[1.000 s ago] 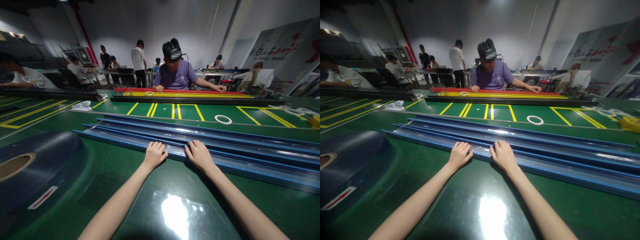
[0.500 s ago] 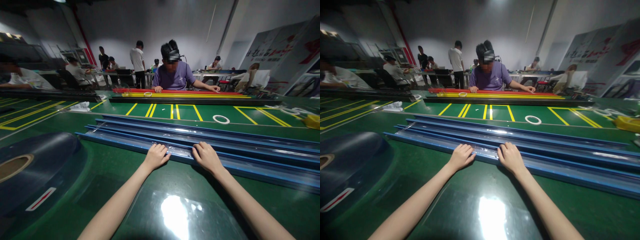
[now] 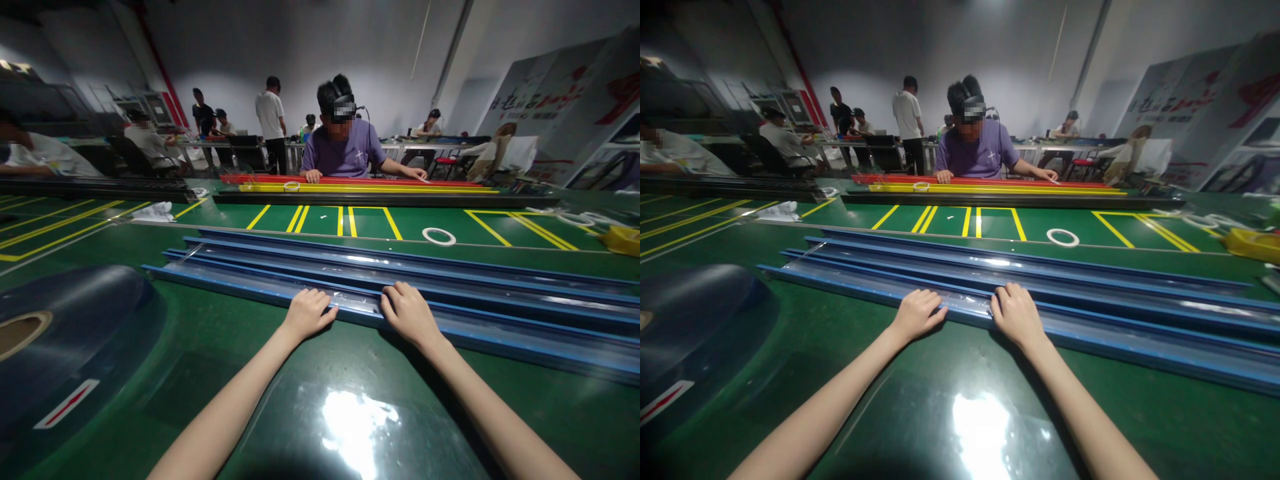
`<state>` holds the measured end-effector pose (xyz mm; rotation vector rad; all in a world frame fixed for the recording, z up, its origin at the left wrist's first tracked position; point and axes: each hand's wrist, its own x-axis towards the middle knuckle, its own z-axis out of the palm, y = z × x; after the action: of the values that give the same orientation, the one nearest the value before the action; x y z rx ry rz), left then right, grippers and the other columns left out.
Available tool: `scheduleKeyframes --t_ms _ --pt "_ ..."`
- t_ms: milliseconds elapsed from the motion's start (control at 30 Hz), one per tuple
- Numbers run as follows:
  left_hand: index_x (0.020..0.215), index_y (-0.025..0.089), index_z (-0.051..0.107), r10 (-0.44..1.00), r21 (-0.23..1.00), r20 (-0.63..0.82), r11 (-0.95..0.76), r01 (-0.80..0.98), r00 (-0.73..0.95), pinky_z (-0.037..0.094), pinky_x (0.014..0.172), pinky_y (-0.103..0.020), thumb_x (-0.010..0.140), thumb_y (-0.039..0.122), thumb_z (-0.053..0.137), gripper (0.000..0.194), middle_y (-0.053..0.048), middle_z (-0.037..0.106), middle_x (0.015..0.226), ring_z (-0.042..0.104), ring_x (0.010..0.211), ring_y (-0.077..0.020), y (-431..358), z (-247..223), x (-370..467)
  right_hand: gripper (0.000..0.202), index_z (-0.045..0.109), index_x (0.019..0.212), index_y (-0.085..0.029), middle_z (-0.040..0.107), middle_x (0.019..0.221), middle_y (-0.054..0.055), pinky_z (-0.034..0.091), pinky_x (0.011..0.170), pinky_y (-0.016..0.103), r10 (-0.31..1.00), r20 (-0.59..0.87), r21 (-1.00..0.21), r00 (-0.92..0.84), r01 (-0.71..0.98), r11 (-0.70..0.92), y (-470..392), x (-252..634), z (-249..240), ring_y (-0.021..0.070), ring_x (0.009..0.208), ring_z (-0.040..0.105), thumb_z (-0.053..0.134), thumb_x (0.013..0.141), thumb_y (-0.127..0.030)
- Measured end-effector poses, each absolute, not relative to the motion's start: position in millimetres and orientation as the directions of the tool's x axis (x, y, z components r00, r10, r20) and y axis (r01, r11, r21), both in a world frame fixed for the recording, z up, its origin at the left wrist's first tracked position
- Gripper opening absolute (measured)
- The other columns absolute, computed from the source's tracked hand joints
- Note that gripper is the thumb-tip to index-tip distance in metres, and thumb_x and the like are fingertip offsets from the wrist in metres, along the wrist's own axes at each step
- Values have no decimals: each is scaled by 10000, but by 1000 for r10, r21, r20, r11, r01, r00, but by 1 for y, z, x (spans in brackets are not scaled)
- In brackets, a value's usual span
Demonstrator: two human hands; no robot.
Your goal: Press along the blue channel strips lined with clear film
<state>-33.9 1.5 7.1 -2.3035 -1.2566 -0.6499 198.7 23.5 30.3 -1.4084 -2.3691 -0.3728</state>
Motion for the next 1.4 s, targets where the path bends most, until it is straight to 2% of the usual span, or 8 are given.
scheduleKeyframes --t_ms 333,767,1033,1267,1400 --pt "546 185 499 657 -118 606 -483 868 448 293 516 -280 848 359 366 373 -22 512 532 463 550 -144 5 5 -31 288 577 817 -149 543 756 76 292 679 287 795 428 43 -430 888 458 23 198 29 183 741 470 318 855 -268" --pt "554 186 496 658 -148 604 -463 874 451 291 531 -276 850 354 369 363 -19 538 563 472 572 -139 4 5 -30 277 573 826 -150 535 757 76 291 674 289 801 423 37 -423 891 452 22 198 29 189 749 468 322 854 -264" --pt "643 180 530 657 -170 589 -470 866 471 292 578 -294 855 362 362 326 -31 562 643 482 637 -157 1 5 -32 278 577 836 -142 536 762 79 287 676 290 805 418 42 -421 894 446 22 197 29 188 751 465 321 852 -249" --pt "751 160 546 616 -119 606 -556 823 504 310 621 -289 853 439 385 338 -27 583 695 497 665 -153 0 8 -34 273 575 834 -146 532 757 74 288 674 287 801 421 48 -426 892 449 22 198 29 187 747 461 325 852 -252" --pt "747 158 538 600 -114 616 -574 811 511 304 618 -281 841 455 415 335 -20 583 690 499 662 -149 0 7 -34 268 575 835 -144 531 760 74 292 679 287 805 413 51 -425 894 446 21 198 30 188 750 462 329 851 -247"
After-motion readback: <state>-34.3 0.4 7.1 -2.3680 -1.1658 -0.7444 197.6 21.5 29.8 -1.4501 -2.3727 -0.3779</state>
